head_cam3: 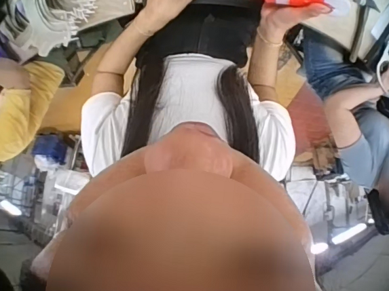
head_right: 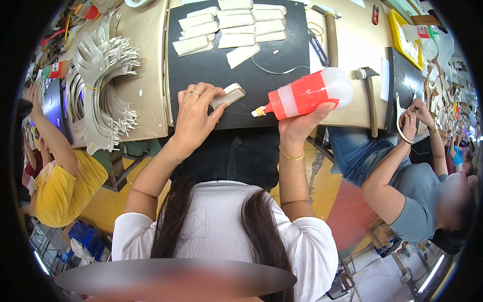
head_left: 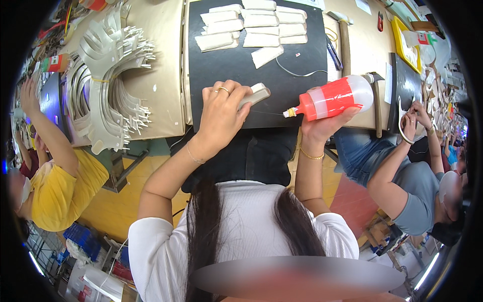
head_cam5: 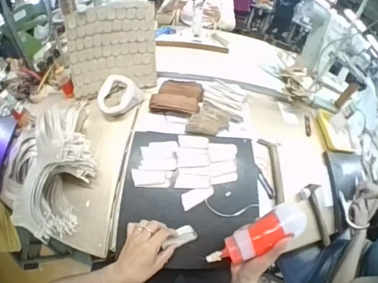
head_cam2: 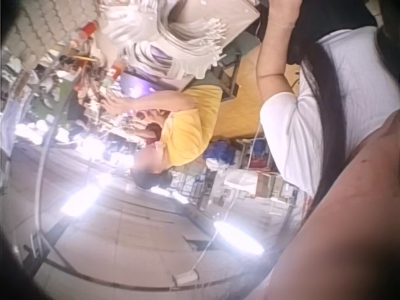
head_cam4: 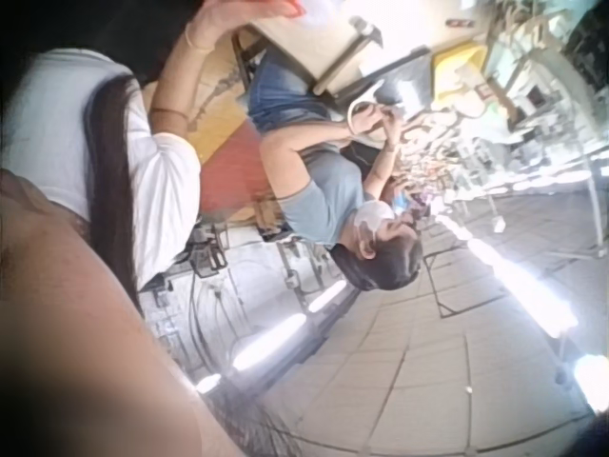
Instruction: The person applies glue from a red squeeze bottle onto small white rectangular pieces on a black work surface. The person repeatedly picks up pieces, applies glue along their edges, and places them back on the table. Other workers are visible in the background.
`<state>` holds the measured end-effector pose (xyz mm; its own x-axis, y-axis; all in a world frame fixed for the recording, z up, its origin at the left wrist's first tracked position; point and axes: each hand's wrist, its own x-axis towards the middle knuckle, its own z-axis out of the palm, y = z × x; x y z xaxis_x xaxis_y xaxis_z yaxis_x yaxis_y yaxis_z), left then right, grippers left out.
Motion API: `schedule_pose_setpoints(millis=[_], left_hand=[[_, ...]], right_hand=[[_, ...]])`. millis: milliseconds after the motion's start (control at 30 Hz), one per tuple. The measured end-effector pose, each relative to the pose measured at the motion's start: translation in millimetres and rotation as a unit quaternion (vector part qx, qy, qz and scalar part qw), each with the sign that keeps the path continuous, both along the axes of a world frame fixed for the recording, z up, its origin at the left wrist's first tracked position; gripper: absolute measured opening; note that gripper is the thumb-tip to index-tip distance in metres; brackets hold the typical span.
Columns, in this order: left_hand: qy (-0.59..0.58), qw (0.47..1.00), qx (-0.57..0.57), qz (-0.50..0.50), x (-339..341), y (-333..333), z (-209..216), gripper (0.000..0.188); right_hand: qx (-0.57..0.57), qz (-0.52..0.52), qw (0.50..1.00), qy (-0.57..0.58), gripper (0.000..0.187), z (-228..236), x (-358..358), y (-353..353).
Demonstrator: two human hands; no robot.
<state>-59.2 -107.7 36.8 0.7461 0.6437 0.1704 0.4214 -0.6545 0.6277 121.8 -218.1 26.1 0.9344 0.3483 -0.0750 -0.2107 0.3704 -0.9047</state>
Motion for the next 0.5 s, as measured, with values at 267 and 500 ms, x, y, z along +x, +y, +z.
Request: schedule_pose_setpoints(millis=[267,500], left_hand=[[0.024,0.993,-0.109,-0.024,-5,6,12,0.017],[-0.024,0.942,-0.329,0.054,-16,18,35,0.031]], right_hand=[[0.014,-0.059,0.998,-0.002,0.078,8,18,-4],[0.038,-0.042,0.998,-0.011,0.075,14,22,-5]])
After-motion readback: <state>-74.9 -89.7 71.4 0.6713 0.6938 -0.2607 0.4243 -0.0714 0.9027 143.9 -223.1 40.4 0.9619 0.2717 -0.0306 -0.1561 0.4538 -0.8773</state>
